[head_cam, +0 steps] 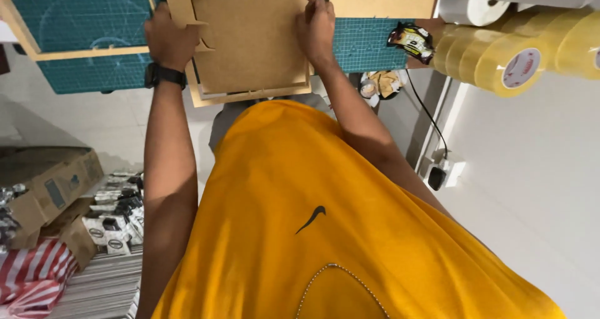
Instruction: Folding pre-cut cardboard sheets along scored lines to assemble box components.
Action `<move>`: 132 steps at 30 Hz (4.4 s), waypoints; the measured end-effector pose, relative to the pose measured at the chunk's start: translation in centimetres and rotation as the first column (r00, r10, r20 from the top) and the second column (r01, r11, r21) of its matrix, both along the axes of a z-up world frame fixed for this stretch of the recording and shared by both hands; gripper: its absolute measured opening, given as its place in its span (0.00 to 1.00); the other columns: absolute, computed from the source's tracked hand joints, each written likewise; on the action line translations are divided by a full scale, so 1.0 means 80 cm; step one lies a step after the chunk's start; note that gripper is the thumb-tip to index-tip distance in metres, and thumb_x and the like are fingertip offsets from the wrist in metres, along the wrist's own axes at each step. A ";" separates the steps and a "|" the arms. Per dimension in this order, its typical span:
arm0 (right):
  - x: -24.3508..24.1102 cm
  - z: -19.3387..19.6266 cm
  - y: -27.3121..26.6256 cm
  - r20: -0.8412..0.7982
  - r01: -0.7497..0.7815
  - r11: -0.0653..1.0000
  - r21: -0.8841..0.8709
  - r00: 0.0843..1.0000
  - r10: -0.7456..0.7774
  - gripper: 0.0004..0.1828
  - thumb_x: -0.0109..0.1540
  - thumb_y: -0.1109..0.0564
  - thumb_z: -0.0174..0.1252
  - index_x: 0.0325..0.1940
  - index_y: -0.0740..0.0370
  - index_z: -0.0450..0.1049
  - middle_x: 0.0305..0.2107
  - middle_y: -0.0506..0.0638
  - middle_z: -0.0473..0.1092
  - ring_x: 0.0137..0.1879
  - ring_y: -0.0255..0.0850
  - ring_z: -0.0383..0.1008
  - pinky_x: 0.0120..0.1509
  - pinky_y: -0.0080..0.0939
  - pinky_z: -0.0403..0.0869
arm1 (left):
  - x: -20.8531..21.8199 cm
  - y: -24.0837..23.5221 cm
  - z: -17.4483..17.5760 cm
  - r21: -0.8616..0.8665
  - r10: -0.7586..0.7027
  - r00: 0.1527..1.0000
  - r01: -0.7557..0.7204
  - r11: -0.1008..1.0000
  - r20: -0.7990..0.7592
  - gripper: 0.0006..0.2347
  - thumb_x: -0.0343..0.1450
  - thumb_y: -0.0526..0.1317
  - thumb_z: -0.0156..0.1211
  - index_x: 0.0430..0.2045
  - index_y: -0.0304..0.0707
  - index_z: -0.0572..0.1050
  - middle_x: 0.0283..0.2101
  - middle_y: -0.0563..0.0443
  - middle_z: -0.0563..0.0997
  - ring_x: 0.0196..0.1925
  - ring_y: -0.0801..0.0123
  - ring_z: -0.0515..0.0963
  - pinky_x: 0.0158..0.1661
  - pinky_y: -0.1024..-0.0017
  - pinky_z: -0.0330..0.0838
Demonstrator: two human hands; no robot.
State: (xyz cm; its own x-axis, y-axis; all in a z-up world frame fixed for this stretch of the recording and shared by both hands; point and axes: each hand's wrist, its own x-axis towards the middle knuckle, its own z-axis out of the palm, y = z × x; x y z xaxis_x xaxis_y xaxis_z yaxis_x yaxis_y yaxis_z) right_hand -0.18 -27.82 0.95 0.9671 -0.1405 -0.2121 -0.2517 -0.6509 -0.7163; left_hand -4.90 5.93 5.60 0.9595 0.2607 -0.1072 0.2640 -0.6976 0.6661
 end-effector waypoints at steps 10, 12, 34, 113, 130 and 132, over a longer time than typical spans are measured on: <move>0.026 0.010 0.040 -0.172 0.207 0.950 0.233 0.970 -0.170 0.11 0.49 0.61 0.51 0.30 0.61 0.79 0.23 0.44 0.74 0.33 0.37 0.73 0.36 0.41 0.76 | -0.007 -0.008 -0.010 -0.054 0.200 0.979 -0.198 0.979 0.028 0.10 0.56 0.32 0.67 0.29 0.41 0.81 0.34 0.50 0.88 0.34 0.57 0.89 0.24 0.62 0.84; 0.032 0.039 0.040 -0.293 0.286 0.899 0.331 0.937 -0.191 0.02 0.50 0.59 0.52 0.27 0.54 0.68 0.25 0.42 0.65 0.33 0.35 0.65 0.36 0.40 0.67 | -0.010 -0.011 0.000 -0.081 0.225 0.974 -0.225 0.971 -0.015 0.09 0.58 0.33 0.67 0.30 0.42 0.81 0.34 0.51 0.88 0.34 0.59 0.89 0.25 0.62 0.83; 0.055 0.083 0.032 -0.396 0.162 0.966 0.200 0.915 -0.071 0.24 0.55 0.65 0.65 0.22 0.45 0.56 0.20 0.37 0.58 0.29 0.28 0.60 0.32 0.29 0.67 | 0.070 -0.202 -0.029 0.152 0.218 0.912 -0.175 0.973 -0.347 0.67 0.51 0.79 0.96 0.76 0.76 0.42 0.78 0.46 0.20 0.79 0.35 0.19 0.64 0.16 0.28; 0.012 0.065 0.005 -0.458 0.165 0.955 0.248 0.888 -0.034 0.09 0.59 0.60 0.69 0.31 0.52 0.73 0.26 0.42 0.72 0.32 0.30 0.74 0.30 0.31 0.85 | 0.043 -0.205 -0.017 0.267 0.090 0.899 0.031 0.963 -0.429 0.66 0.54 0.77 0.97 0.76 0.62 0.45 0.77 0.31 0.29 0.77 0.36 0.22 0.69 0.22 0.28; -0.010 0.121 0.036 -0.375 0.107 0.977 0.183 0.927 -0.031 0.16 0.63 0.71 0.60 0.24 0.56 0.71 0.22 0.44 0.73 0.26 0.31 0.74 0.28 0.22 0.83 | 0.056 -0.211 -0.024 0.313 0.168 0.856 -0.007 0.950 -0.490 0.76 0.46 0.74 0.97 0.77 0.65 0.30 0.76 0.38 0.15 0.79 0.35 0.20 0.68 0.21 0.32; -0.004 0.115 0.030 -0.381 0.102 0.980 0.170 0.924 -0.030 0.09 0.62 0.67 0.63 0.30 0.56 0.74 0.26 0.45 0.77 0.30 0.31 0.78 0.35 0.25 0.85 | 0.058 -0.209 -0.020 0.317 0.170 0.858 -0.009 0.949 -0.484 0.77 0.46 0.76 0.98 0.76 0.66 0.29 0.76 0.39 0.16 0.80 0.36 0.21 0.68 0.22 0.33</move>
